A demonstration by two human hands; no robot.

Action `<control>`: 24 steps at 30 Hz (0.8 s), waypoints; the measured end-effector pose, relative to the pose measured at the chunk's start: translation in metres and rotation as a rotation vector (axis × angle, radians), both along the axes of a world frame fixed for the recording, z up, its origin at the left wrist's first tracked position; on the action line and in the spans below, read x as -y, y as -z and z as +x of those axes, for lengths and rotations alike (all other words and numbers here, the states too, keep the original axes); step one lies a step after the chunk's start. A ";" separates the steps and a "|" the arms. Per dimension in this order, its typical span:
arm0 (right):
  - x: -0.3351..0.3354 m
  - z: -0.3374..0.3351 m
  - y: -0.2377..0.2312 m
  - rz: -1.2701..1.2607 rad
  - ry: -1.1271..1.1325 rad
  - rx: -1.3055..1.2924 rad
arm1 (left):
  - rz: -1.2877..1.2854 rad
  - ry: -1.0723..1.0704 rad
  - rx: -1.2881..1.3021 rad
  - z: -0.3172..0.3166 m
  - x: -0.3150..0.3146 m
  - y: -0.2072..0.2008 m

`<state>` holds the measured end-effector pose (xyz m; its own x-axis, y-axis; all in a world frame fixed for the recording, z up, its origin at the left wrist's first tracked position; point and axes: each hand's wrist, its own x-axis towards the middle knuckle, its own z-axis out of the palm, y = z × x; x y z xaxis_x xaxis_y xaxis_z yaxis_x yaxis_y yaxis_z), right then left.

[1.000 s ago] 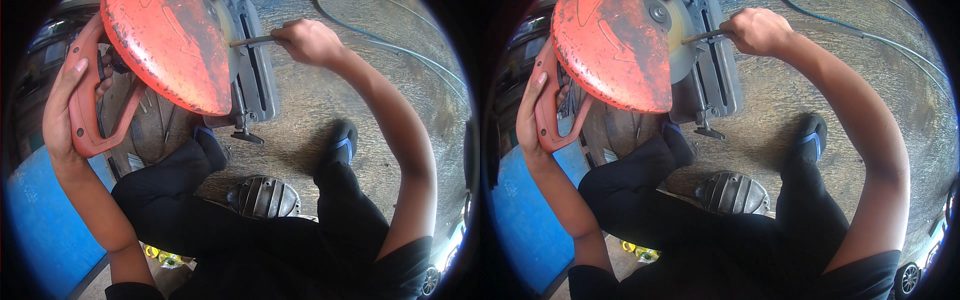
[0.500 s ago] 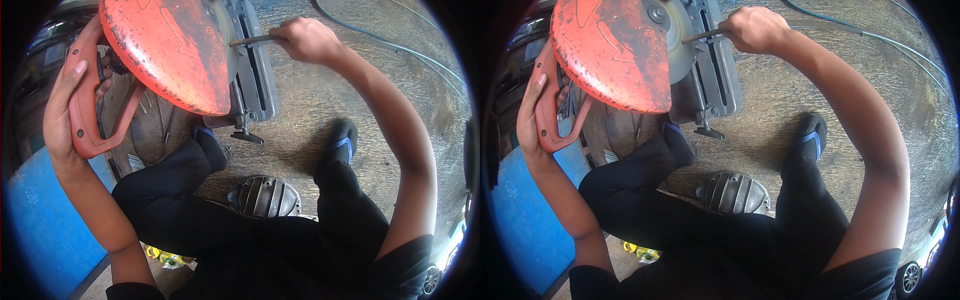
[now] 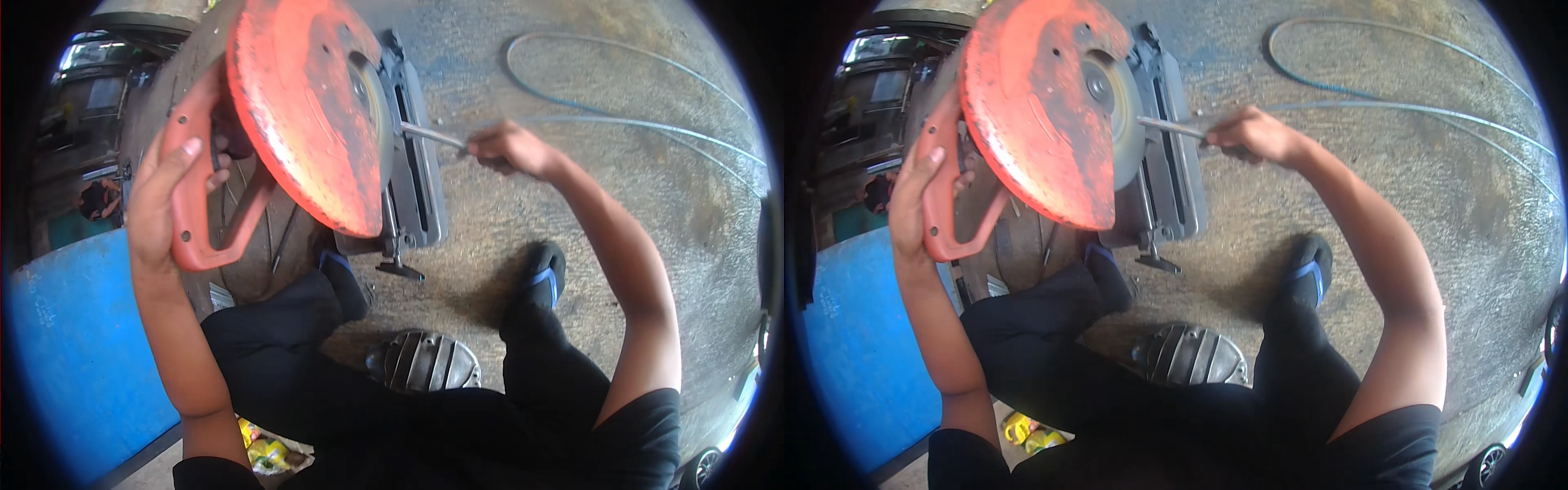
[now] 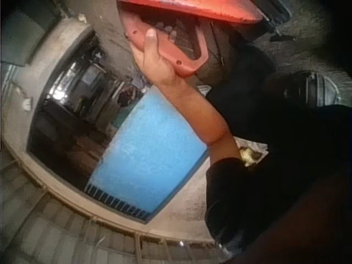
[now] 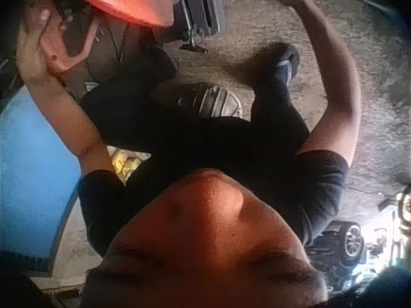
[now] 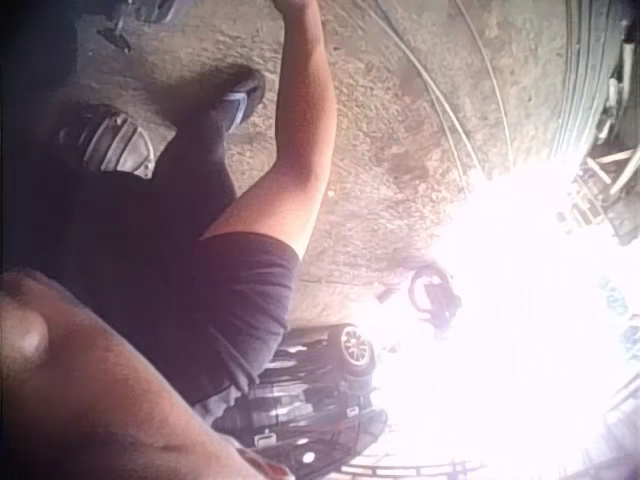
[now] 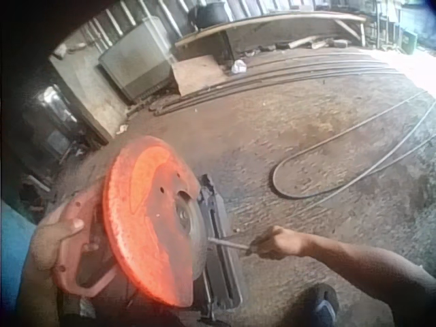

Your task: Cutting metal rods using a circular saw.

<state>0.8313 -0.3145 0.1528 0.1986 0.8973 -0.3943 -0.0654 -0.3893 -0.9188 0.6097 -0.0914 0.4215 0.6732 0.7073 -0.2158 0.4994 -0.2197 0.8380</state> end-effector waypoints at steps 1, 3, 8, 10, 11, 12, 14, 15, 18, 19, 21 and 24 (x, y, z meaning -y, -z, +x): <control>0.009 0.001 -0.002 0.013 0.020 -0.121 | 0.003 0.043 0.033 0.001 0.000 -0.001; 0.018 -0.001 -0.002 0.047 0.033 -0.420 | -0.019 -0.003 0.041 0.000 0.003 -0.001; 0.019 -0.001 0.008 0.156 -0.084 -0.870 | 0.007 -0.014 0.036 0.001 0.004 -0.001; 0.018 0.000 0.008 0.191 -0.115 -0.926 | 0.002 -0.007 0.053 0.001 0.005 -0.002; 0.017 0.000 0.006 0.185 -0.094 -0.939 | -0.003 -0.005 0.050 0.001 0.005 -0.001; 0.016 0.001 0.005 0.194 -0.065 -0.958 | -0.004 -0.011 0.048 0.001 0.005 -0.001; 0.011 0.001 0.001 0.260 0.142 -0.897 | -0.004 -0.016 0.048 0.001 0.004 -0.002; 0.009 0.000 0.000 0.368 0.324 -0.850 | -0.007 -0.006 0.047 0.001 0.004 -0.003; -0.002 0.010 0.002 0.292 0.739 -0.757 | -0.019 0.000 0.045 0.001 0.004 -0.003; -0.005 0.013 0.005 0.304 0.930 -0.750 | -0.018 -0.006 0.050 0.001 0.004 -0.003; -0.005 0.021 0.010 0.293 0.952 -0.846 | -0.017 0.002 0.050 0.001 0.004 -0.002; -0.003 0.026 0.021 0.214 1.049 -1.066 | -0.006 -0.013 0.056 0.000 0.003 -0.001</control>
